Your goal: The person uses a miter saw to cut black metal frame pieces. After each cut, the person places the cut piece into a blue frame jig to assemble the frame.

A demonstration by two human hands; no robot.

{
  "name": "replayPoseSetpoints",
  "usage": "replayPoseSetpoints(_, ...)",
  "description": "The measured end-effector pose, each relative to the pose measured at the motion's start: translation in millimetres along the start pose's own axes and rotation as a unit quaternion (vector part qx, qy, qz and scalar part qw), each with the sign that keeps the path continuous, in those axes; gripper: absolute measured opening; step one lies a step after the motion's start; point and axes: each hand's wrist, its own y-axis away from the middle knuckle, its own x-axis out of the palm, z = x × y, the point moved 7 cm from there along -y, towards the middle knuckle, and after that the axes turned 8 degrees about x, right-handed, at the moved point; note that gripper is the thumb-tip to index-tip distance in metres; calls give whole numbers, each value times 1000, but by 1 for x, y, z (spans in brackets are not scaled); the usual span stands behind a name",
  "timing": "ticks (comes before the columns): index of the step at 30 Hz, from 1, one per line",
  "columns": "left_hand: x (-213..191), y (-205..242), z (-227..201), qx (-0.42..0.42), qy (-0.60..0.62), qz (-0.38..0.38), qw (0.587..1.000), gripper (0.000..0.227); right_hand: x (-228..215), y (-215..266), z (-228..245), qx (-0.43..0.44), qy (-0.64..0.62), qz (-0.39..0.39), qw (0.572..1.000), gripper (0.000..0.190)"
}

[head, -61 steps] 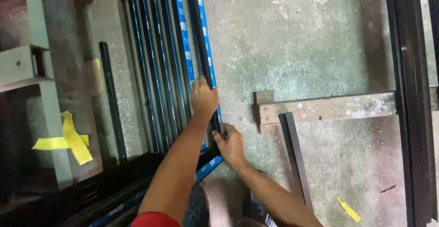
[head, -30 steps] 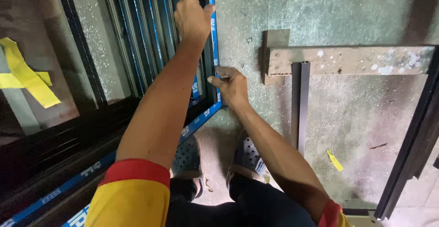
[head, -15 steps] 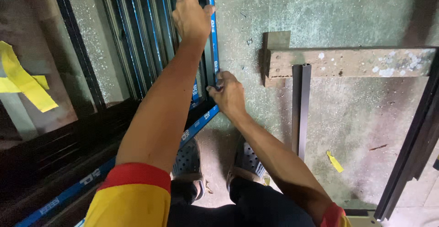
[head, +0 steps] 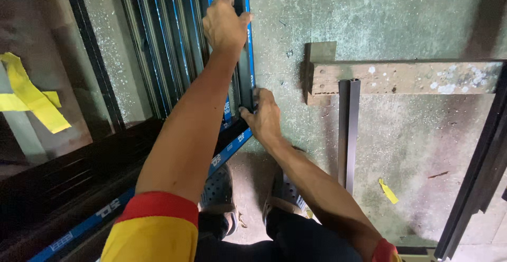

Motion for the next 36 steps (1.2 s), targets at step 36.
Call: replayPoseSetpoints(36, 31, 17, 26, -152, 36, 83, 984, 41, -31, -213, 180, -266, 41, -194, 943, 48)
